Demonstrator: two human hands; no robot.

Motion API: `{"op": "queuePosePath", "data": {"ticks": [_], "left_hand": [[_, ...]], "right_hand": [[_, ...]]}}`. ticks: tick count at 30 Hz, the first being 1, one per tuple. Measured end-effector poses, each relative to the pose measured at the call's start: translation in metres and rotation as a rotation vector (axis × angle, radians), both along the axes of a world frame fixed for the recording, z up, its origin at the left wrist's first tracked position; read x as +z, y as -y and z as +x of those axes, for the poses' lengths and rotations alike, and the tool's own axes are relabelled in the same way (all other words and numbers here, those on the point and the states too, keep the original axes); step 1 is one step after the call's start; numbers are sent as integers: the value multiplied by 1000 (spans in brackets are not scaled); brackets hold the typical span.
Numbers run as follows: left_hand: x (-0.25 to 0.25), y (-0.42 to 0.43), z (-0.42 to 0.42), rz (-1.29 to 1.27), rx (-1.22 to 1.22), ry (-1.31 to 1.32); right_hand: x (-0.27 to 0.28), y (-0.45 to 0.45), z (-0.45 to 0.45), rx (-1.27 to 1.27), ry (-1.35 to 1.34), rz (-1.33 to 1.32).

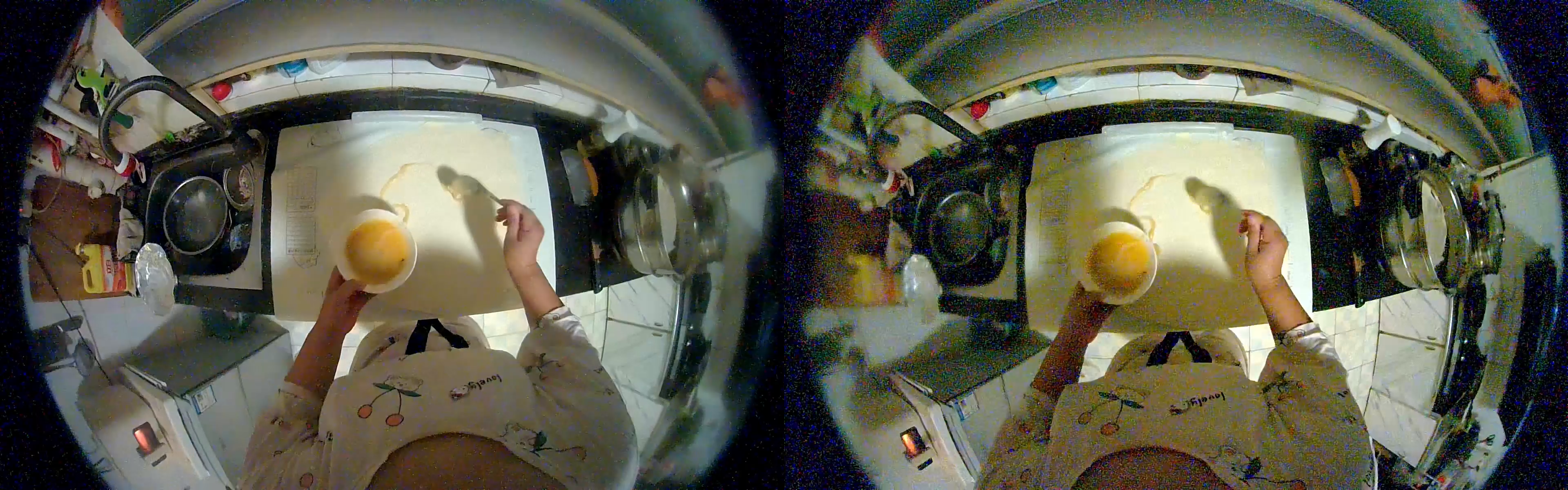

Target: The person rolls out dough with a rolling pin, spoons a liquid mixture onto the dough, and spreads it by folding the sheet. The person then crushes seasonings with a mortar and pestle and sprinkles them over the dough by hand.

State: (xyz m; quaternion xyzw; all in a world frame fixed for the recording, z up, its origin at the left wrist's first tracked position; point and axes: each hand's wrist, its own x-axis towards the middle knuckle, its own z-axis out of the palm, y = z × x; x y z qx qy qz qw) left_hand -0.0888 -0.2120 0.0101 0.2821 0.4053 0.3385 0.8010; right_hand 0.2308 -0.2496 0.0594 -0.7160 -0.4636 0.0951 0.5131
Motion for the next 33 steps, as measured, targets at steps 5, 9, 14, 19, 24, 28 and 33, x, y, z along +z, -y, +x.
{"op": "queuePosePath", "data": {"ticks": [5,9,14,19,24,28,33], "left_hand": [[4,-8,18,-44,-51,85],[20,-12,29,-82,-94,101],[23,-14,38,-33,-102,41],[12,-12,40,-52,-89,58],[11,-10,40,-77,-86,148],[17,-10,44,-65,-88,124],[19,-10,46,-64,-95,118]], "right_hand": [[30,6,-39,201,-455,72],[23,2,-42,428,-39,-38],[9,9,-41,404,11,-148],[6,13,-55,235,-700,-212],[7,13,-54,225,-698,-182],[14,16,-53,342,-155,-82],[9,23,-47,387,49,-162]]}}
